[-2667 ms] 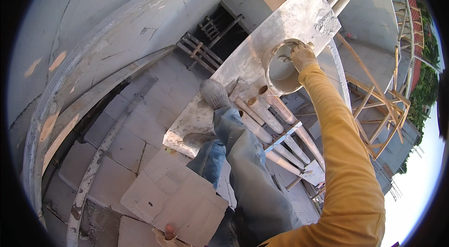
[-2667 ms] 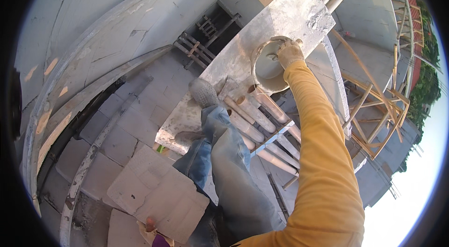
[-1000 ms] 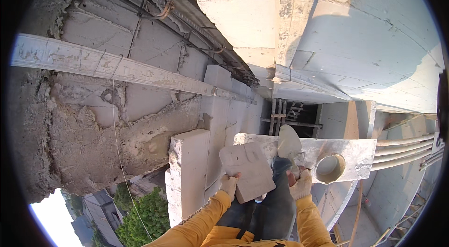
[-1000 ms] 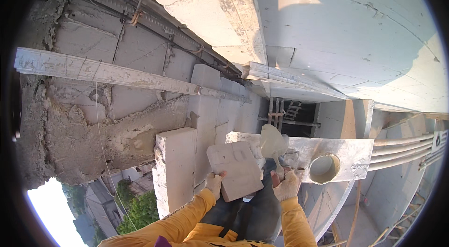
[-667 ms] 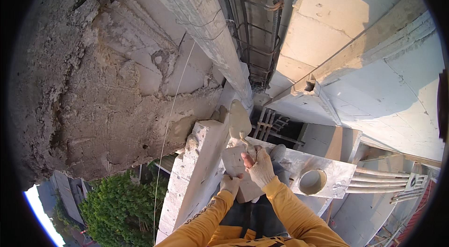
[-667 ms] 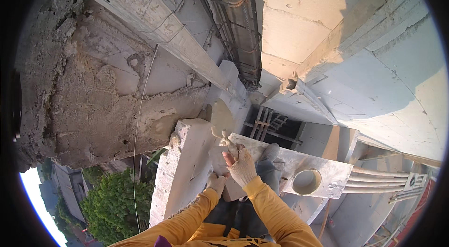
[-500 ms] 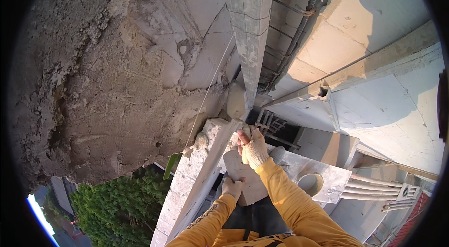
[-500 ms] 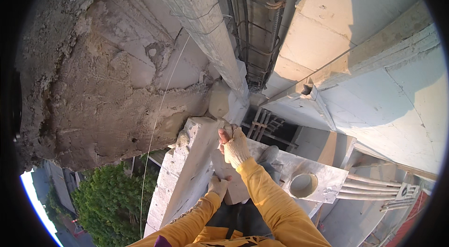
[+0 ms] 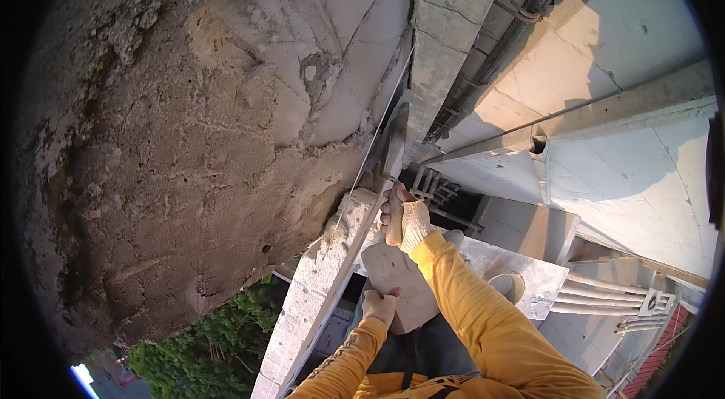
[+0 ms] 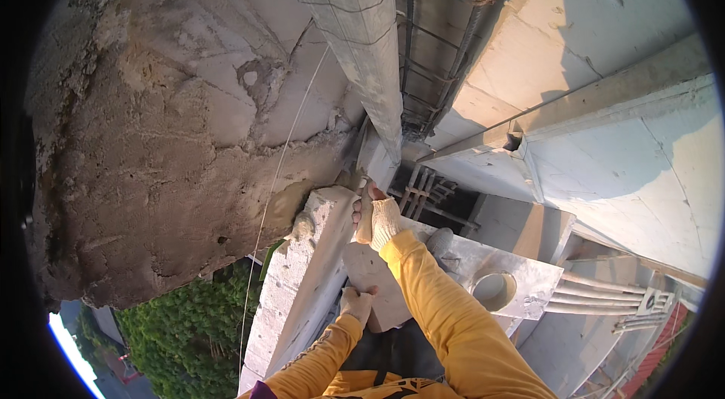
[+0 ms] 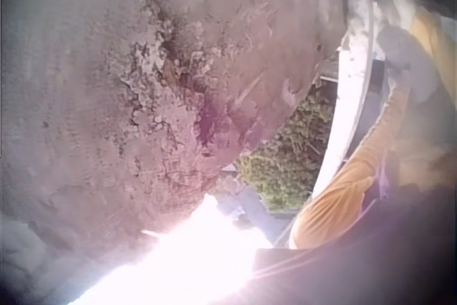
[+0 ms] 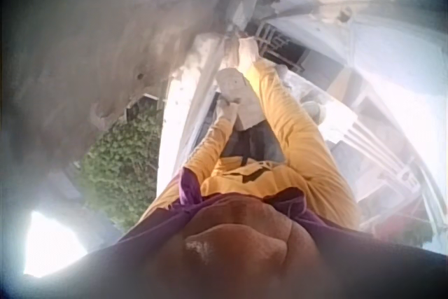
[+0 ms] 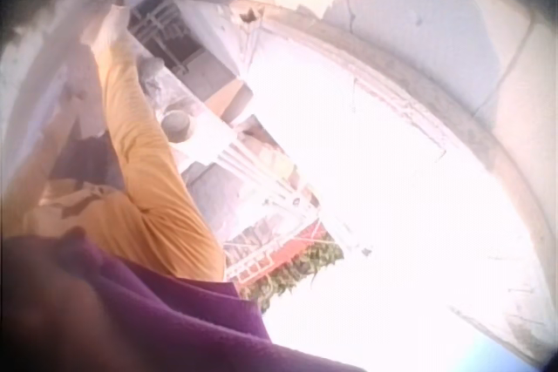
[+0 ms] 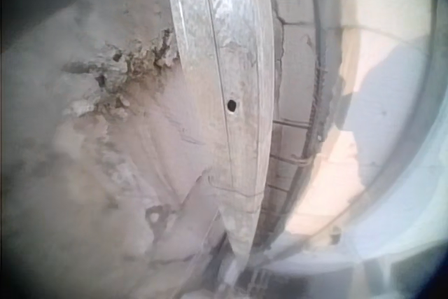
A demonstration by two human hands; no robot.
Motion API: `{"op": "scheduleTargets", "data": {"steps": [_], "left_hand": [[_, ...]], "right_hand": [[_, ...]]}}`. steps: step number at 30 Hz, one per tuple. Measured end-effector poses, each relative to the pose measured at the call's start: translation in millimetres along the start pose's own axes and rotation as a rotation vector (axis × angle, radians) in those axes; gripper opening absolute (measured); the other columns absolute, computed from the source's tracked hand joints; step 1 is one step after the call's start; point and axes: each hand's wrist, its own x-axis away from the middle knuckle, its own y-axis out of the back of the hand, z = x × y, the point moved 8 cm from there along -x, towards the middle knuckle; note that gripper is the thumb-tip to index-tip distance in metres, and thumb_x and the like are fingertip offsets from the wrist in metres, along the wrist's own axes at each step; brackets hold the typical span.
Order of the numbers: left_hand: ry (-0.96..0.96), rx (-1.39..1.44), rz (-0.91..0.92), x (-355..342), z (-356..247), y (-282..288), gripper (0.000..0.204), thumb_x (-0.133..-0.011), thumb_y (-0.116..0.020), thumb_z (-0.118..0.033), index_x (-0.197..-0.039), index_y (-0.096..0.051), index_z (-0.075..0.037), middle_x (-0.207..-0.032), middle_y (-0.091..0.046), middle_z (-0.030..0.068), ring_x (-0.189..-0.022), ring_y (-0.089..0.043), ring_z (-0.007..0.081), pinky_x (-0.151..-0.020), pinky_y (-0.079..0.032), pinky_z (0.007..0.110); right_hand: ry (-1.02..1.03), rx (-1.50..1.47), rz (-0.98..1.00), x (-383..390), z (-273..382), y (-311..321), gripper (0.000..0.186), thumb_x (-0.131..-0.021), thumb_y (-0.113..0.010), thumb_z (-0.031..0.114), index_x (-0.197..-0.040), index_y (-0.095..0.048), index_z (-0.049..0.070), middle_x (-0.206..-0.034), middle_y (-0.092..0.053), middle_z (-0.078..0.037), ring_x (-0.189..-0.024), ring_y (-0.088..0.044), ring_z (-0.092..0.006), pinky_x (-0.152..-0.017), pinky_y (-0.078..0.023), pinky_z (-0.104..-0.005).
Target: The person applies mortar with a trowel to a wall section and positions a large white block onto the prepared surface.
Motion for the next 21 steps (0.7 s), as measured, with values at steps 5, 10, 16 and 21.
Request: {"op": "scheduleTargets", "data": {"steps": [5,10,16,21], "left_hand": [[-0.041,0.055,-0.024,-3.9,2.4,-0.9,0.059,-0.075,-0.081,-0.035,-0.111,-0.060,0.008,-0.110,-0.067,0.0251,-0.103,-0.065,0.0357,-0.087,-0.051,0.040],[-0.089,0.115,-0.059,-4.3,3.7,-4.2,0.052,-0.076,-0.080,-0.027,-0.114,-0.061,0.003,-0.110,-0.067,0.0216,-0.103,-0.066,0.0340,-0.087,-0.050,0.040],[-0.074,0.103,0.004,-11.5,12.4,-15.3,0.051,-0.078,-0.079,-0.025,-0.117,-0.060,0.001,-0.112,-0.067,0.0209,-0.105,-0.065,0.0345,-0.088,-0.050,0.040],[-0.108,0.185,0.023,-8.1,15.3,-23.9,0.053,-0.079,-0.077,-0.029,-0.117,-0.059,0.004,-0.112,-0.067,0.0235,-0.105,-0.065,0.0341,-0.087,-0.049,0.040]], "right_hand": [[-0.089,-0.132,0.059,26.7,-28.7,14.4,0.035,-0.092,-0.063,0.045,-0.107,-0.055,0.013,-0.073,-0.060,-0.006,-0.057,-0.061,-0.0230,-0.051,-0.051,-0.0365],[-0.068,0.260,-0.114,41.7,-18.0,36.1,0.029,-0.091,-0.066,0.043,-0.103,-0.055,0.020,-0.077,-0.060,-0.002,-0.057,-0.060,-0.0177,-0.048,-0.047,-0.0327],[0.916,1.780,-0.156,87.7,33.5,17.3,0.037,-0.086,-0.064,0.016,-0.118,-0.050,0.002,-0.102,-0.063,-0.022,-0.083,-0.062,-0.0410,-0.076,-0.051,-0.0460],[0.881,1.621,-0.161,90.1,42.1,1.6,0.048,-0.079,-0.069,0.011,-0.122,-0.049,0.003,-0.106,-0.062,-0.020,-0.093,-0.062,-0.0402,-0.079,-0.051,-0.0455]]}}
